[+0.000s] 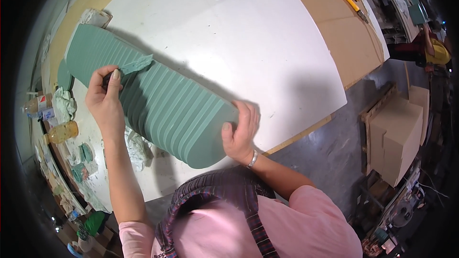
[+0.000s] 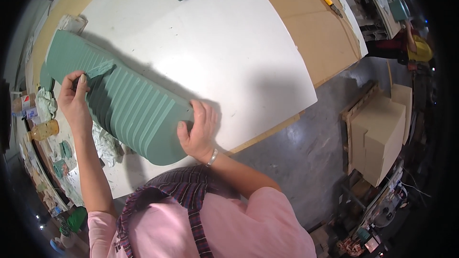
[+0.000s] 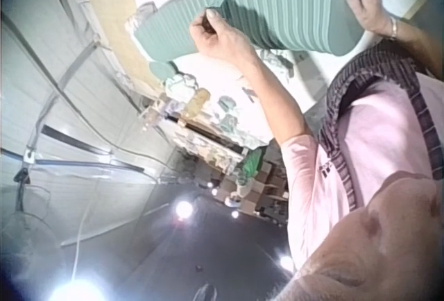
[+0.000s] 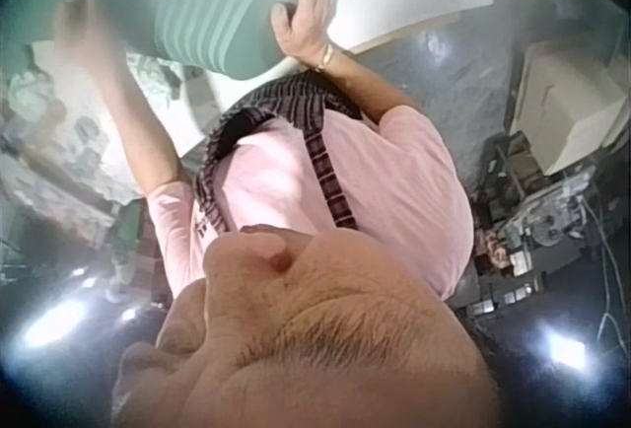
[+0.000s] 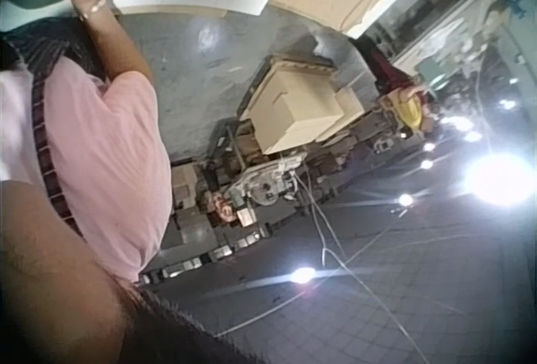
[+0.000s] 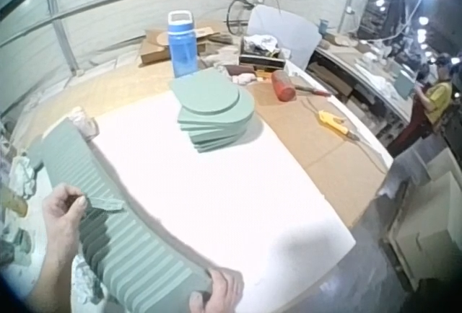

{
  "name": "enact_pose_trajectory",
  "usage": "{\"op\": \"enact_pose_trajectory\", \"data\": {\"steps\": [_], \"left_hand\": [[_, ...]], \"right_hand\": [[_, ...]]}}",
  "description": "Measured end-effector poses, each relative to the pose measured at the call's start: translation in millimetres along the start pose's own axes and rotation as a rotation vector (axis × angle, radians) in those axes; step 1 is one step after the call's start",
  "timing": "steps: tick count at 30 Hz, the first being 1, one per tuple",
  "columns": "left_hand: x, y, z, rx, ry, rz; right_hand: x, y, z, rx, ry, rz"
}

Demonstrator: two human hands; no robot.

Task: The person cleans and separates green foam components at a workstation. The person picks up a stack of foam pieces and peels away excess material from the edges before wiping the surface with a white cloth.

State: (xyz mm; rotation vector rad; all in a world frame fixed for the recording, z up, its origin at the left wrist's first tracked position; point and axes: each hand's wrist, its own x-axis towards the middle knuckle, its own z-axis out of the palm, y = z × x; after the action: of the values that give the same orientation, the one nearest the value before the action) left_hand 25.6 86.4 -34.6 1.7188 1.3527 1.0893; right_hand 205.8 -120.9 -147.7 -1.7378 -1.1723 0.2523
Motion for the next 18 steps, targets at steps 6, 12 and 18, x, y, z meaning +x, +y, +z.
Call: {"op": "enact_pose_trajectory", "data": {"steps": [6,12,18], "left_hand": [[-3,0,3,0.089,0.027,0.064],[-4,-21,-47,-0.217,0.079,-0.157],[-50,-34,-111,-0.284,0.074,-0.327]], "right_hand": [[-2,-2,1,0.011,-0.017,0.01],[-3,2,2,-0.003,-0.003,0.004],[0,-1,4,-0.043,0.015,-0.033]]}}
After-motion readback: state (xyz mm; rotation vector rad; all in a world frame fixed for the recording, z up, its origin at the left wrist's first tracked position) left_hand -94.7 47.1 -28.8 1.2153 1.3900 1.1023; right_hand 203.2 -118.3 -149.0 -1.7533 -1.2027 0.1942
